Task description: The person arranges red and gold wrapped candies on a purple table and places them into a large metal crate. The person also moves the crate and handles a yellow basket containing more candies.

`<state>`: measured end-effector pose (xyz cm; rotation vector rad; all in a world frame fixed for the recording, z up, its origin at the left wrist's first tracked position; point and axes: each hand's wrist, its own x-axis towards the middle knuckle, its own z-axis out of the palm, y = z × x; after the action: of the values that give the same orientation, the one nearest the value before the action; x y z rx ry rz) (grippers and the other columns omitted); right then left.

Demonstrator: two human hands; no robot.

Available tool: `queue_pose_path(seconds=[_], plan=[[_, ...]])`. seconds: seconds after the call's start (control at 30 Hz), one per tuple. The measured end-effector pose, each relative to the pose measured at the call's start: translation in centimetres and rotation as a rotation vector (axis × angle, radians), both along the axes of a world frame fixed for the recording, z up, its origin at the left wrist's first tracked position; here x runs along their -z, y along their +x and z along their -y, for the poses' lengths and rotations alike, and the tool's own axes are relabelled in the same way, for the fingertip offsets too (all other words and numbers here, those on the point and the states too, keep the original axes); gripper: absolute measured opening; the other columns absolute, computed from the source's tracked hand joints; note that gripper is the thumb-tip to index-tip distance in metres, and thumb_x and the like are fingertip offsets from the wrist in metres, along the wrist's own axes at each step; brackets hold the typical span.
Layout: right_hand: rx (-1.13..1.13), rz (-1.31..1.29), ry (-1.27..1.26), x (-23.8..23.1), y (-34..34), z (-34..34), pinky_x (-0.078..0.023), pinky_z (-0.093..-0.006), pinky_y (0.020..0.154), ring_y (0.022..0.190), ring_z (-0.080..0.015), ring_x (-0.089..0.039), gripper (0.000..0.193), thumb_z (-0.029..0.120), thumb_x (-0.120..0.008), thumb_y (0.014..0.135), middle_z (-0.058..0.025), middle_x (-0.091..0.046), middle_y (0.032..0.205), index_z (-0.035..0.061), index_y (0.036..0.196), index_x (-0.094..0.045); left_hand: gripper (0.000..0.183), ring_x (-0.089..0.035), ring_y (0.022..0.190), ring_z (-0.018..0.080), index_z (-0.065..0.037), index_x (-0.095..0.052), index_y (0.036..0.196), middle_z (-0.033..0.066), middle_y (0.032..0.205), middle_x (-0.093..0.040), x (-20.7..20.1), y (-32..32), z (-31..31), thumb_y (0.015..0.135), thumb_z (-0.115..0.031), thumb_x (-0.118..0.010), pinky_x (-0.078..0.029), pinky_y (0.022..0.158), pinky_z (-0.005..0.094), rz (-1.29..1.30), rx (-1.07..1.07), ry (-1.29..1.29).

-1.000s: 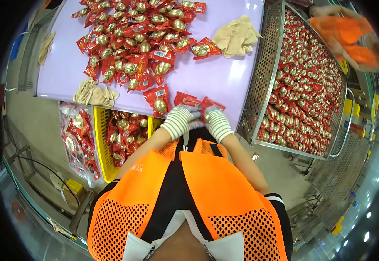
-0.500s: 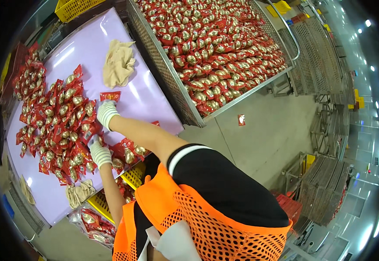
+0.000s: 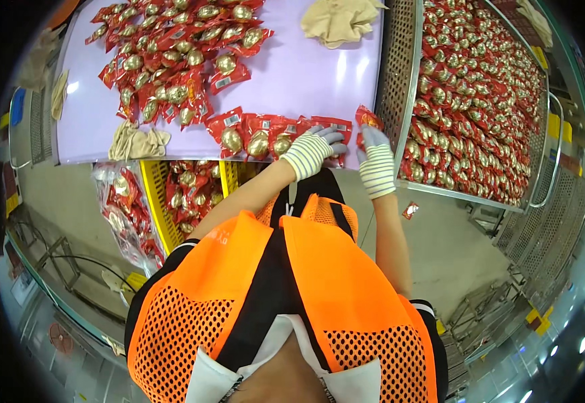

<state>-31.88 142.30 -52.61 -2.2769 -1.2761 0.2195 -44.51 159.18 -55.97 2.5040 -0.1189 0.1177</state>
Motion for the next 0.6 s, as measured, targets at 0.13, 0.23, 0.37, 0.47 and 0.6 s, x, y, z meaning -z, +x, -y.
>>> queue_pose_path(seconds=[0.13,0.23,0.37,0.47,0.6], plan=[[-0.012,0.028,-0.074,1.8,-3.2,0.0,-0.046,-0.0405,0.100,0.118,-0.0333,-0.053,0.061,-0.002,-0.071,0.071,-0.0154,-0.057,0.128,0.0057,0.130,-0.055,0.048,-0.053,0.115,0.0300,-0.016,-0.060,0.116,0.0075,0.119,-0.057,-3.8,-4.5,-3.1,0.069,-0.018,-0.073,-0.041,0.097,0.0481,-0.049,-0.168,0.081],[0.070,-0.245,0.137,2.6,-4.5,-0.2,-0.047,-0.0431,0.097,0.110,-0.0403,-0.056,0.062,0.003,-0.075,0.071,-0.0179,-0.060,0.120,0.0046,0.129,-0.056,0.059,-0.049,0.119,0.0334,-0.017,-0.058,0.123,0.0088,0.126,-0.055,-6.7,-8.9,-5.8,0.067,-0.025,-0.077,-0.038,0.100,0.0527,-0.165,-0.479,0.233],[0.434,-1.334,0.361,1.9,-4.1,-0.6,-0.052,-0.0339,0.091,0.104,-0.0239,-0.063,0.055,-0.003,-0.069,0.080,-0.0145,-0.063,0.118,-0.0021,0.132,-0.052,0.066,-0.038,0.132,0.0375,-0.025,-0.055,0.132,0.0109,0.138,-0.047,-2.3,-14.2,-8.0,0.071,-0.040,-0.076,-0.032,0.102,0.0623,-0.256,-0.573,0.277],[0.449,-1.384,0.486,0.4,-3.9,-0.2,-0.053,-0.0305,0.091,0.104,-0.0179,-0.062,0.053,-0.009,-0.060,0.085,-0.0136,-0.062,0.118,-0.0041,0.136,-0.048,0.054,-0.049,0.119,0.0367,-0.014,-0.060,0.125,0.0122,0.126,-0.054,-2.4,-14.4,-7.5,0.074,-0.026,-0.075,-0.042,0.097,0.0522,0.037,-0.609,0.251],[0.319,-1.461,0.533,-4.7,-5.8,-2.8,-0.051,-0.0321,0.094,0.107,-0.0159,-0.059,0.054,-0.006,-0.061,0.086,-0.0111,-0.062,0.120,-0.0053,0.137,-0.045,0.046,-0.062,0.094,0.0282,-0.007,-0.058,0.124,0.0139,0.111,-0.062,-4.7,-13.7,-3.0,0.083,-0.020,-0.073,-0.050,0.083,0.0387,0.175,-0.734,-0.533]])
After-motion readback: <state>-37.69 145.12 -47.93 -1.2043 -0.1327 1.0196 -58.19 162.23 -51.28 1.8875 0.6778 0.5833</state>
